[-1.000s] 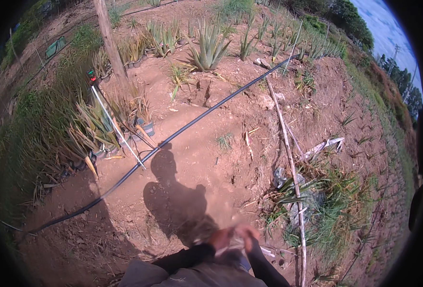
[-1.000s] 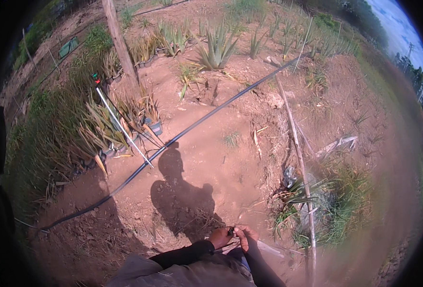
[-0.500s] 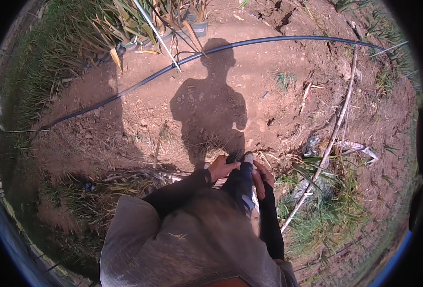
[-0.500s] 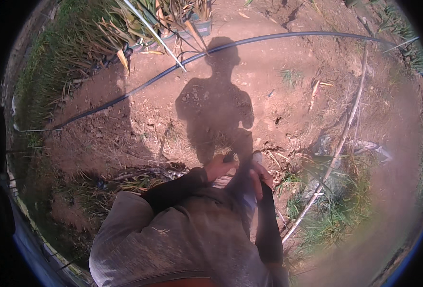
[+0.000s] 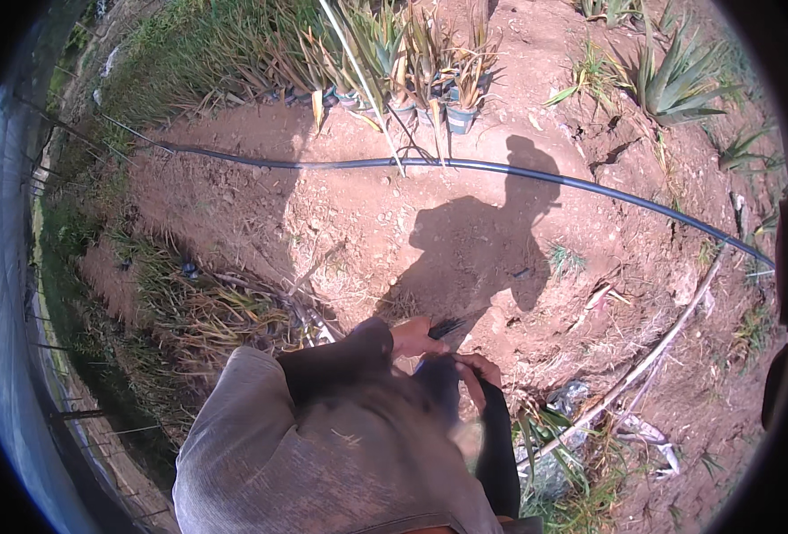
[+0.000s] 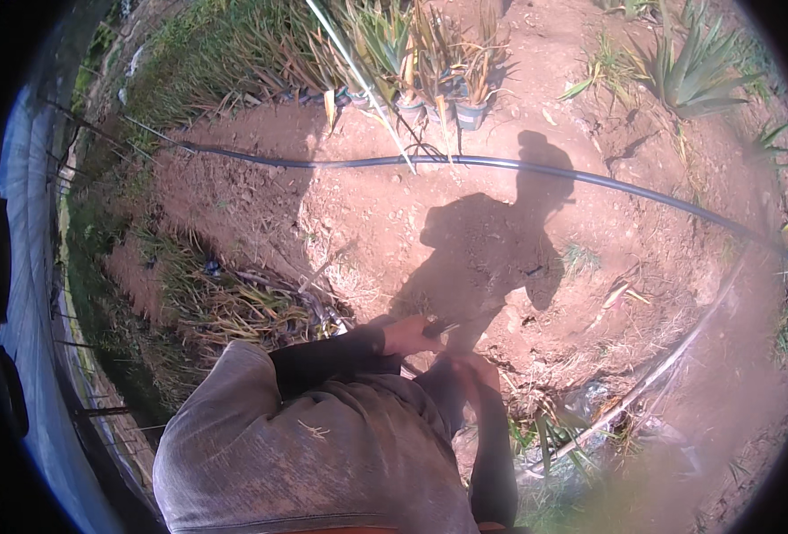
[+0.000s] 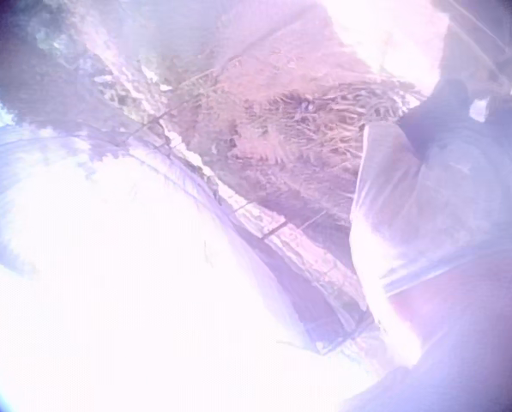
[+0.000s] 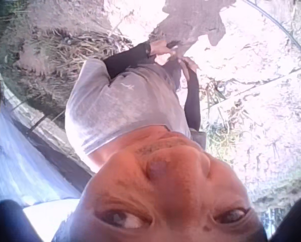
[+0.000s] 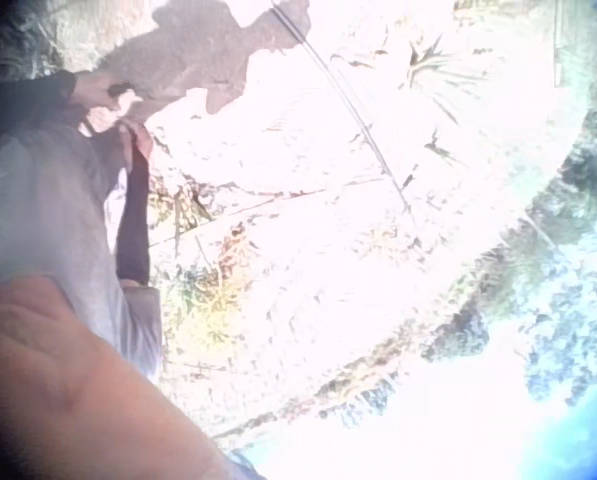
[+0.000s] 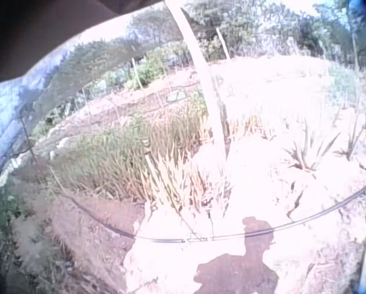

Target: The person repairs a drip irrigation system in a field of agave plants. They repeatedly locate leaks in the black tubing, cut out damaged sections, and insert white connector pieces to join the ends. The person walks between plants to access different leak points and secures each repair by hand.

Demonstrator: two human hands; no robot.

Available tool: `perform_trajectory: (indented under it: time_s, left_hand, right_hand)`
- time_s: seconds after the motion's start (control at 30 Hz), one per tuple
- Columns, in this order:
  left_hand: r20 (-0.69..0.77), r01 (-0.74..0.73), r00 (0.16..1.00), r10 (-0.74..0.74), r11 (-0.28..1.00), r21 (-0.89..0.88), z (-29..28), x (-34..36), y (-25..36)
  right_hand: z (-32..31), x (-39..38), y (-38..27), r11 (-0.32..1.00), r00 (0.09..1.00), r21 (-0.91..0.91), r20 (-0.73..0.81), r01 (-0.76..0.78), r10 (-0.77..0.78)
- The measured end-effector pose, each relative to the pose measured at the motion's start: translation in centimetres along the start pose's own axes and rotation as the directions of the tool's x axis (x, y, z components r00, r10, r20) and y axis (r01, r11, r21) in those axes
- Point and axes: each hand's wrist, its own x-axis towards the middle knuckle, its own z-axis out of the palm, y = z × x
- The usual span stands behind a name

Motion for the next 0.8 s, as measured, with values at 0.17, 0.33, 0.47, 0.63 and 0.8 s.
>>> perform_trajectory:
  time_s: [0.17,0.33,0.47,0.63,0.8]
  left_hand:
    - [-0.297,-0.004,0.952,-0.073,0.968,-0.252,-4.8,-5.4,6.8]
    - [-0.381,-0.233,0.923,0.055,0.867,-0.441,-11.2,-7.3,11.9]
    - [-0.651,-0.501,0.744,0.149,0.77,-0.396,-17.9,-7.9,15.1]
    - [-0.873,-0.628,0.426,0.236,0.772,-0.098,-32.0,-5.7,17.8]
    - [-0.825,-0.529,0.211,0.524,0.771,0.354,-43.2,-1.8,21.2]
  right_hand:
    - [-1.2,4.2,-9.4,0.988,0.928,-0.136,0.371,0.078,-0.023]
    - [2.0,8.3,-21.0,0.928,0.872,-0.305,0.488,0.215,-0.041]
    - [5.4,13.8,-26.4,0.949,0.946,-0.189,0.253,0.253,-0.202]
    - [11.8,25.3,-34.2,0.779,0.798,-0.179,0.095,0.601,-0.595]
    - [19.2,36.0,-38.3,0.694,0.73,-0.239,0.118,0.679,-0.673]
